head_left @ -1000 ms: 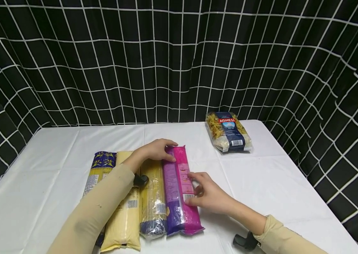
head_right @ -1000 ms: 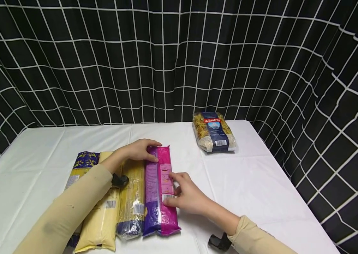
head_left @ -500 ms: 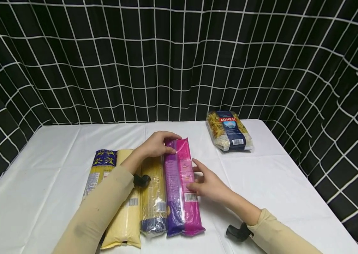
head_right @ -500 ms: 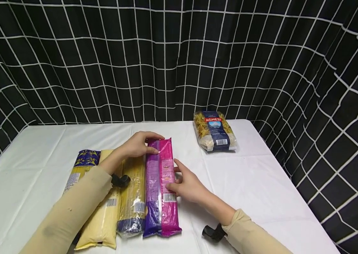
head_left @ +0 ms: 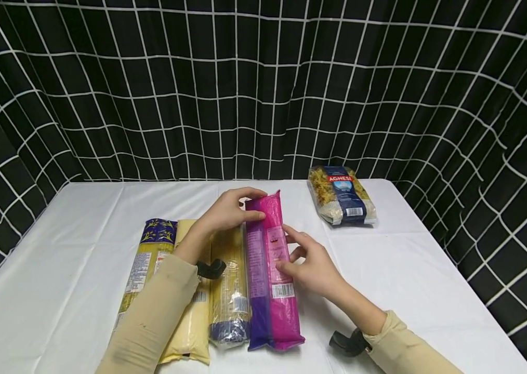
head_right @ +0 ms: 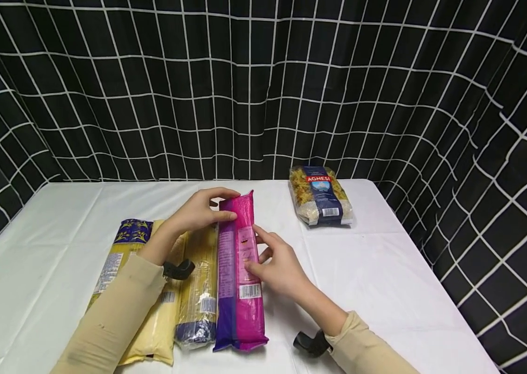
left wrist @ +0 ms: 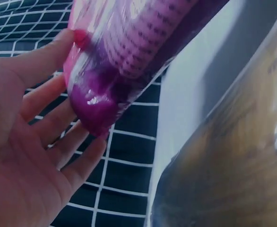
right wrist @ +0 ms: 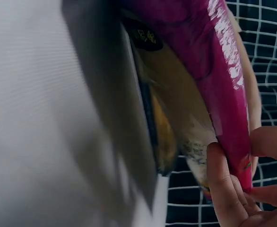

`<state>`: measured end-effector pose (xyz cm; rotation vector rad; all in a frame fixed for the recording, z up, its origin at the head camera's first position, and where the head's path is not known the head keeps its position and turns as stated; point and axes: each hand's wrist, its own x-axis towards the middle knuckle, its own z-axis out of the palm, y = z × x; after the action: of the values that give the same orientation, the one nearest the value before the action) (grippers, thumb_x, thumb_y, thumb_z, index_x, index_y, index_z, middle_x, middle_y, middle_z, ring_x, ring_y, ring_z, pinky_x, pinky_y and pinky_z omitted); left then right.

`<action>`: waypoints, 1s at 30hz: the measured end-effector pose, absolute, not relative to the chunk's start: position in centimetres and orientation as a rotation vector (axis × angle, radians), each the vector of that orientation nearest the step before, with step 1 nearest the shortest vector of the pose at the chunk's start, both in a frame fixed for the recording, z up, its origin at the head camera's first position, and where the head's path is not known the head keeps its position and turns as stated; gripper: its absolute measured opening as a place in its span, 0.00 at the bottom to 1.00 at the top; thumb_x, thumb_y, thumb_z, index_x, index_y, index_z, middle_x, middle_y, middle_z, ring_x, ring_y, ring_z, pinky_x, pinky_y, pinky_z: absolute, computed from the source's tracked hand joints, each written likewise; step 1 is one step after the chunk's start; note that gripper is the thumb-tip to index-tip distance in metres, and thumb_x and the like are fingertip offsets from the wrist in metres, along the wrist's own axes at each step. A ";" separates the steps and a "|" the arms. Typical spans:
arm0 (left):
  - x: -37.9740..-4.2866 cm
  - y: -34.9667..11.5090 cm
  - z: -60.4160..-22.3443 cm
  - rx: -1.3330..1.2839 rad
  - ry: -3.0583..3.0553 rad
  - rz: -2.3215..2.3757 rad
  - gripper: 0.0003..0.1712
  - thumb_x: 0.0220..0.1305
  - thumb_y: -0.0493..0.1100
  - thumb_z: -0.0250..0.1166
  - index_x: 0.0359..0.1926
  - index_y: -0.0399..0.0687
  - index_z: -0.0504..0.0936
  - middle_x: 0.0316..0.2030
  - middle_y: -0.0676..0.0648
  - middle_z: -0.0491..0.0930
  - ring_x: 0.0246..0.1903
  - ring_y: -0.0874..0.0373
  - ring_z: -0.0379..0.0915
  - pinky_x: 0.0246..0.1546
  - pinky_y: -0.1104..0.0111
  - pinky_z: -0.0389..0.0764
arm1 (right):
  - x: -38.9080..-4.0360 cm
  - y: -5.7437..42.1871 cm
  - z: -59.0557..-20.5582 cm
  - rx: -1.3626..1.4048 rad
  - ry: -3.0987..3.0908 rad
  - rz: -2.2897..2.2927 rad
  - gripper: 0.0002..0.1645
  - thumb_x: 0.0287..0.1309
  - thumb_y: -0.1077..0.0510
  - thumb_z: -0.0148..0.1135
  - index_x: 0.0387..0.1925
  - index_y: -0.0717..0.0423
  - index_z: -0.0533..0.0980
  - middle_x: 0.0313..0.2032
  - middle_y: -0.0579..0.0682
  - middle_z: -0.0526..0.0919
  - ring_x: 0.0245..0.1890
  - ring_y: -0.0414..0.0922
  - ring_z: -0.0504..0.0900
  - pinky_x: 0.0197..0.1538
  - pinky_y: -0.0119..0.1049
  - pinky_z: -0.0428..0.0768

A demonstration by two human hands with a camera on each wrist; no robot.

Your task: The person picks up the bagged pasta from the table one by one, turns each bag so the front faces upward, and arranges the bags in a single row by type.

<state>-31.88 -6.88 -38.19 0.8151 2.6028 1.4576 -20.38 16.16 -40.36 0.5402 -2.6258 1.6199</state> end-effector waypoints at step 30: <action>-30.4 -6.1 -38.1 0.635 2.445 1.797 0.28 0.63 0.42 0.76 0.63 0.45 0.81 0.59 0.42 0.82 0.64 0.46 0.74 0.62 0.50 0.77 | -20.8 14.5 -39.6 0.339 -2.482 1.971 0.30 0.78 0.59 0.54 0.76 0.60 0.64 0.59 0.65 0.75 0.39 0.40 0.82 0.37 0.38 0.87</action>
<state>-30.44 -6.05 -38.10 0.6347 2.4455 1.7970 -20.83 14.54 -39.56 0.3394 -2.4817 1.9712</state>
